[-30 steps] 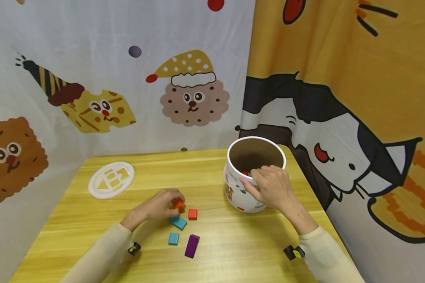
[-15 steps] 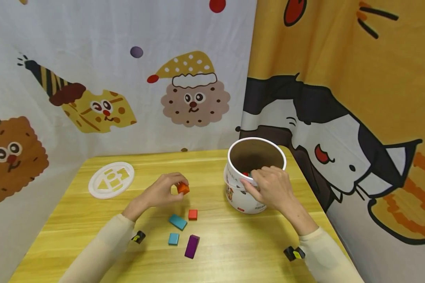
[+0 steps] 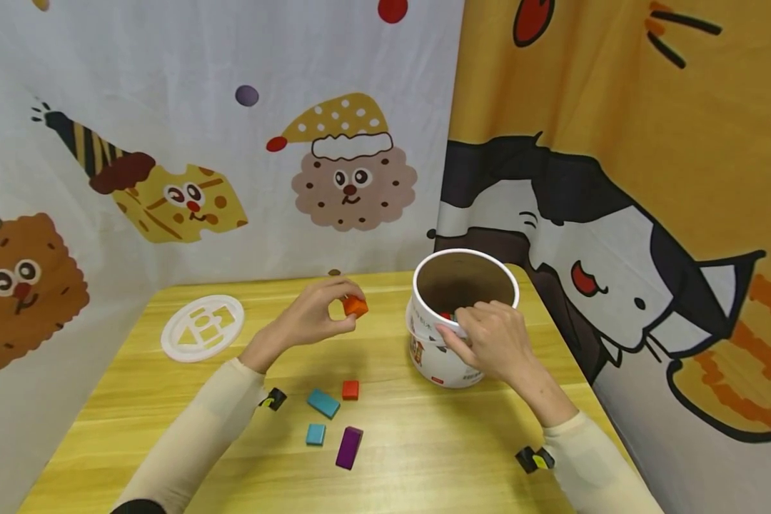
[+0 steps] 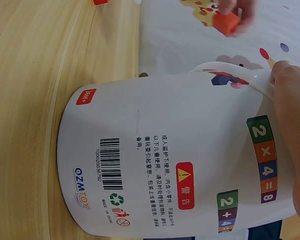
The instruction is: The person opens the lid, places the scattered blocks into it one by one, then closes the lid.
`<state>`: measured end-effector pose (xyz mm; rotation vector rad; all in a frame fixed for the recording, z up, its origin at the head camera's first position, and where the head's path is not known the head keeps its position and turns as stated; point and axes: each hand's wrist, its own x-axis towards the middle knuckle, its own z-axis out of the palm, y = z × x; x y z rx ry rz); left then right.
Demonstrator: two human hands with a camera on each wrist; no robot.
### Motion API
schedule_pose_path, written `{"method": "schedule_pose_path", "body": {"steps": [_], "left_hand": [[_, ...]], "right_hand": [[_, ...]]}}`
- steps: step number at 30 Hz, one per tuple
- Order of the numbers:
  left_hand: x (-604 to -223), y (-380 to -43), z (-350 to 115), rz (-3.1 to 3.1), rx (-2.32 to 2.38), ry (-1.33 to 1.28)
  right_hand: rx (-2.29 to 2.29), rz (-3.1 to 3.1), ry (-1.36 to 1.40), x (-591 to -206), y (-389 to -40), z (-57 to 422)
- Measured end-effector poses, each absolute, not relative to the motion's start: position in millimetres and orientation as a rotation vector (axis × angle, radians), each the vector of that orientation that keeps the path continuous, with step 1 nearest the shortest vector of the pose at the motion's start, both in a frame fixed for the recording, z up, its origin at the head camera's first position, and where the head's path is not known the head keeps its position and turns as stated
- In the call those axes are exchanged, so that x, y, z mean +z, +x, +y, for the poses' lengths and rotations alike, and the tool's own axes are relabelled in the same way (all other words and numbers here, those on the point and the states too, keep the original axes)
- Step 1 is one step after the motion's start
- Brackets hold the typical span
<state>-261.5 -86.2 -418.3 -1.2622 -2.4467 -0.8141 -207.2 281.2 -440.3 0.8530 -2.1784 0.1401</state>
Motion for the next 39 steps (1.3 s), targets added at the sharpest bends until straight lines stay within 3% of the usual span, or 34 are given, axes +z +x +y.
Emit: {"method": "schedule_pose_path", "body": {"steps": [14, 39], "left_hand": [[-366.8, -280.0, -28.4, -2.296, -0.832, -1.374], [-349.3, -297.9, 64.5, -2.381, -0.782, -1.506]], "right_hand": [[0.156, -2.148, 0.866, -439.5, -209.9, 280.1], [0.143, -2.112, 0.888, -438.9, -209.7, 280.9]]}}
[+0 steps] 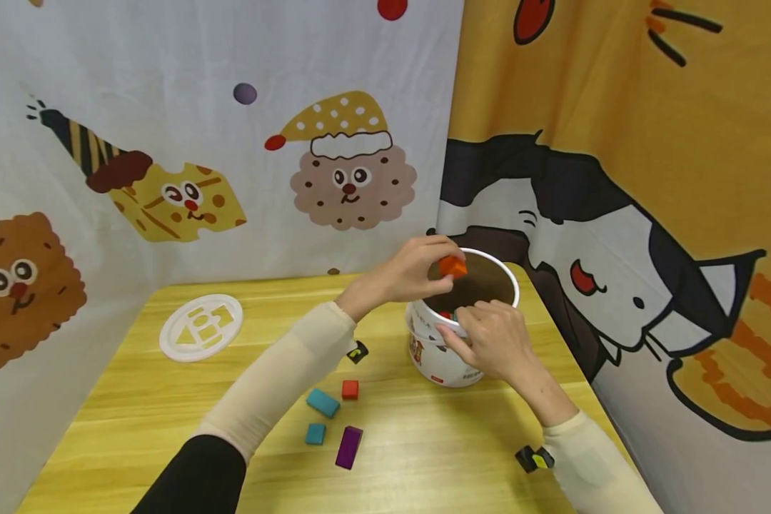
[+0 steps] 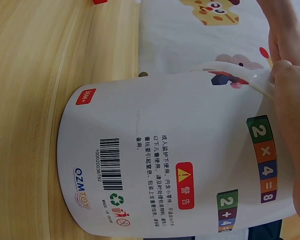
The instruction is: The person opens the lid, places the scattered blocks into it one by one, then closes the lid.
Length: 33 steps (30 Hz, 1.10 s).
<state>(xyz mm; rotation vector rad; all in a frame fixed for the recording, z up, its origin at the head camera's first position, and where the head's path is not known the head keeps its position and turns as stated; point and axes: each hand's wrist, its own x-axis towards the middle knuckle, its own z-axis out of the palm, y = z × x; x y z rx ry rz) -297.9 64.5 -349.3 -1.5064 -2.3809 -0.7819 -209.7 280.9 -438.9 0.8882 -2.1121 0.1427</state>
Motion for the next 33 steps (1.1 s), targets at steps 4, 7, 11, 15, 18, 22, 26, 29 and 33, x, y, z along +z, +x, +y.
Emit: {"method": "schedule_pose_path", "body": {"steps": [4, 7, 11, 15, 18, 22, 26, 29, 33], "left_hand": [[-350.9, -298.0, 74.1, -2.407, -0.776, -1.524], [-352.1, -297.4, 79.0, -2.426, -0.793, -1.528], [-353.6, -296.2, 80.8, -2.46, -0.755, -1.498], [-355.6, -297.2, 79.0, -2.462, -0.666, -1.472], [-356.9, -296.5, 75.1, -2.491, -0.625, -1.443], [-358.4, -293.1, 66.7, -2.556, -0.611, -1.395], [-360.0, -290.7, 55.7, -2.583, -0.62, -1.366], [-360.6, -288.9, 44.2, -2.609, -0.632, -1.338], [-361.7, -286.9, 23.6, -2.64, -0.654, -1.28]], "right_hand": [[0.145, -2.11, 0.891, -439.6, -209.4, 281.0], [0.135, -2.108, 0.889, -440.4, -209.8, 281.4], [0.115, -2.105, 0.887, -440.7, -210.0, 281.7], [0.11, -2.1, 0.89, -440.3, -210.0, 282.1], [0.116, -2.078, 0.897, -439.5, -210.5, 281.8], [0.125, -2.074, 0.897, -439.2, -210.6, 281.8], [0.138, -2.078, 0.897, -440.3, -210.0, 282.1], [0.139, -2.082, 0.898, -440.4, -209.8, 281.7], [0.141, -2.092, 0.894, -440.0, -210.3, 281.6]]}}
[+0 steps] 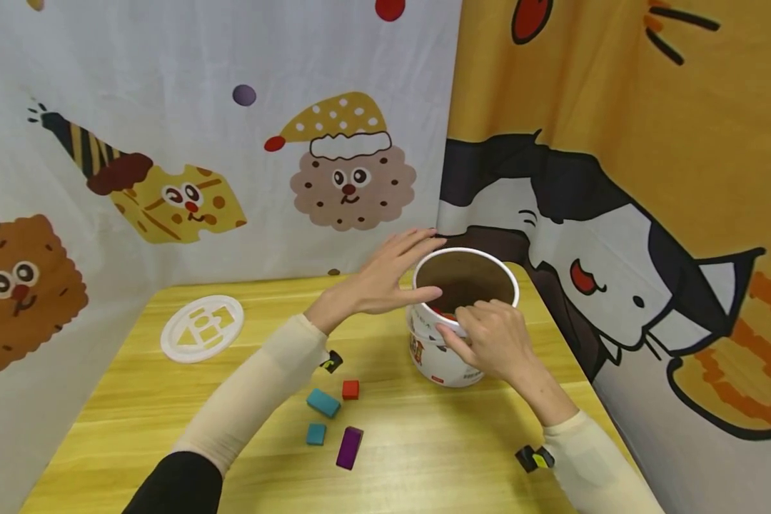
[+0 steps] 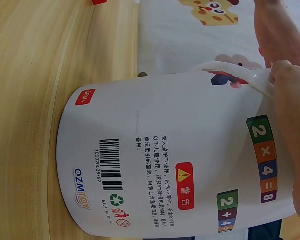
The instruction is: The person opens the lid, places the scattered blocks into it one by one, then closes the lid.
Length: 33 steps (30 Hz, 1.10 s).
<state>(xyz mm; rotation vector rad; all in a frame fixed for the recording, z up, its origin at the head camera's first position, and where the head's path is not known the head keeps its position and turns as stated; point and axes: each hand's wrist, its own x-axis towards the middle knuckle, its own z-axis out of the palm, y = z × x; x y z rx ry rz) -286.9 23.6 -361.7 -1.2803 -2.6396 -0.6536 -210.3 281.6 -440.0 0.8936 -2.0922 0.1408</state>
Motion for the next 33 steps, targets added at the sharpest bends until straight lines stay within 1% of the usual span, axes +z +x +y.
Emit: {"method": "schedule_pose_path", "body": {"steps": [9, 17, 26, 33], "left_hand": [[-378.9, -273.2, -38.9, -2.631, -0.734, -1.157], [-426.9, -249.0, -83.6, -2.678, -0.727, -1.101], [-480.8, -217.2, -105.8, -2.834, -0.718, -1.195], [-508.7, -200.9, -106.9, -2.923, -0.651, -1.224]], "right_hand": [[0.154, -2.133, 0.868, -437.3, -208.6, 280.4], [0.145, -2.146, 0.855, -439.5, -208.3, 280.8], [0.149, -2.143, 0.859, -441.2, -207.5, 281.1], [0.15, -2.143, 0.853, -440.3, -207.3, 281.1]]}}
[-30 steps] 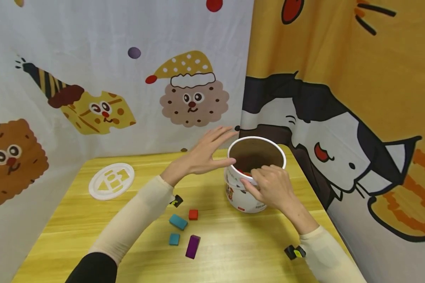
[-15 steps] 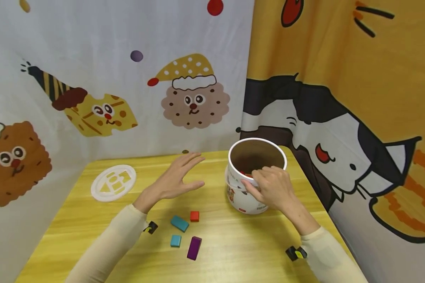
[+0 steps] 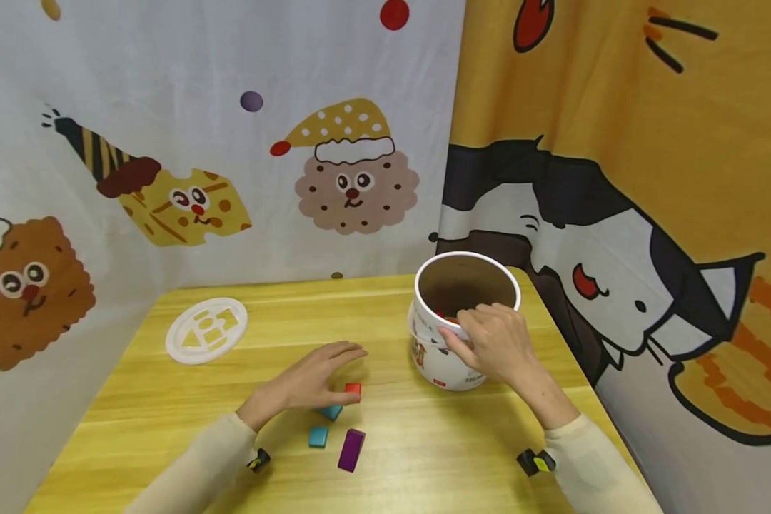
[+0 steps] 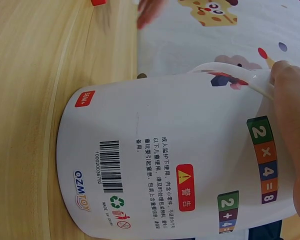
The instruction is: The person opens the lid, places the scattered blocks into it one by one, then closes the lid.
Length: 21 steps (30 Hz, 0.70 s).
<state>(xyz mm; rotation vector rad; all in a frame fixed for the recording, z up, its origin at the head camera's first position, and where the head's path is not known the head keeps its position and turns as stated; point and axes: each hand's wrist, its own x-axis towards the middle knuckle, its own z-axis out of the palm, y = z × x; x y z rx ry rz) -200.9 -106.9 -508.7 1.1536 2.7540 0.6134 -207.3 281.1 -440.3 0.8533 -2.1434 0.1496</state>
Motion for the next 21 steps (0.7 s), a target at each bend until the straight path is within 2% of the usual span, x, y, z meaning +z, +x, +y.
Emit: {"method": "schedule_pose_path", "body": {"steps": [10, 21], "left_hand": [[-533.9, -195.8, -99.1, 2.718, 0.502, 1.222], [-537.4, -194.9, -96.3, 2.736, 0.504, 1.255]], "right_hand": [[0.149, -2.147, 0.853, -441.0, -207.0, 281.7], [0.159, -2.139, 0.861, -439.1, -207.2, 281.2]]}}
